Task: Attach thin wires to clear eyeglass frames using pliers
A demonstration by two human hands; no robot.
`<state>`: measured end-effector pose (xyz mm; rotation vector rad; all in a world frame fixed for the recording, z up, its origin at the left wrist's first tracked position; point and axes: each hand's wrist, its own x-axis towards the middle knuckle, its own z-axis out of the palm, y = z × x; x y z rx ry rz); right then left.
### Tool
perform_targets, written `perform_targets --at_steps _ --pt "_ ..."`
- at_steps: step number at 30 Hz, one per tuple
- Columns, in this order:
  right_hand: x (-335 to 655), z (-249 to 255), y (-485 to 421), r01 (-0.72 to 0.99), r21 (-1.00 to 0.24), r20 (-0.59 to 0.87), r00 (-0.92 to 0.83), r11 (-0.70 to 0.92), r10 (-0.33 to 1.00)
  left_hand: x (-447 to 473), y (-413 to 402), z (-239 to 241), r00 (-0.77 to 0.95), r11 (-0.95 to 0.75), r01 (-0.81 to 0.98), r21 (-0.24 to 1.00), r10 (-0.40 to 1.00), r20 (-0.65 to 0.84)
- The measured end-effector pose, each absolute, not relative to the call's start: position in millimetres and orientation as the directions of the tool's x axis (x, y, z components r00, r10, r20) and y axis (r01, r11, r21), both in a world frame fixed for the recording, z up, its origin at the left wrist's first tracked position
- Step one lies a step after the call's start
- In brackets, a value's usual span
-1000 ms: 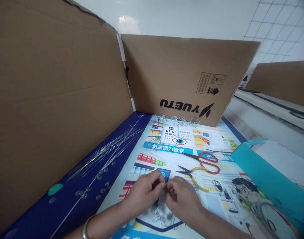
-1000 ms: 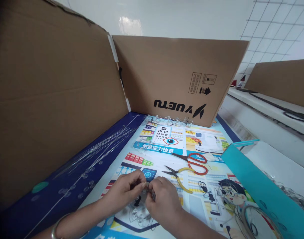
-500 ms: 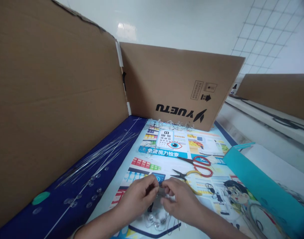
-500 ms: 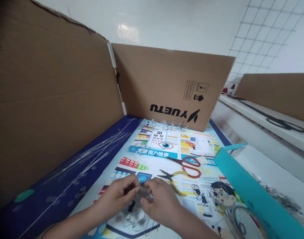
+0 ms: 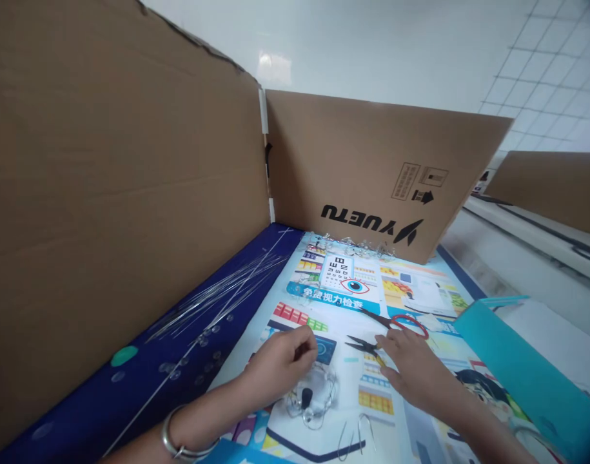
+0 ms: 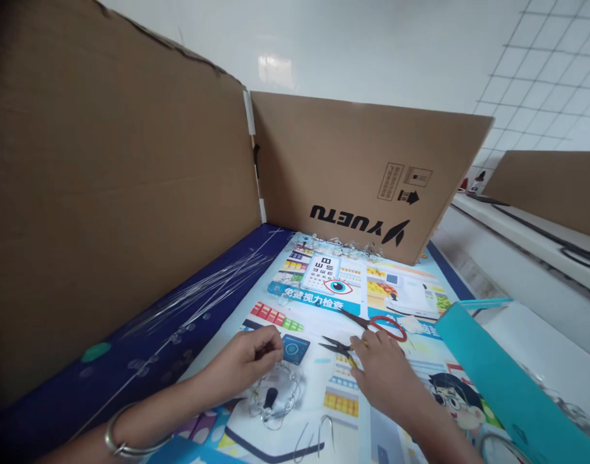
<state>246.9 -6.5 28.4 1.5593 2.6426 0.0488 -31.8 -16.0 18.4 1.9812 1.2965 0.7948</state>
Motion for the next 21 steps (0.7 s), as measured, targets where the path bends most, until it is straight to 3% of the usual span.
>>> perform_targets --at_steps 4,9,17,21 --pt "232.5 17.9 -8.2 0.836 0.255 0.054 -0.514 0.486 0.856 -32.3 -16.4 17.1 0.331 -0.290 0.553 0.781 0.937 0.114" --pt "229.7 9.9 -9.8 0.811 0.333 0.084 -0.534 0.481 0.841 -33.3 -15.6 15.7 0.333 -0.268 0.541 0.797 0.939 0.089" --pt "222.7 1.5 -12.8 0.769 0.239 0.084 -0.624 0.593 0.777 -31.7 -18.3 18.9 0.342 -0.289 0.530 0.797 0.933 0.111" --pt "215.2 -3.1 -17.4 0.760 0.285 0.080 -0.626 0.584 0.776 -30.4 -19.9 20.4 0.350 -0.321 0.570 0.756 0.928 0.130"
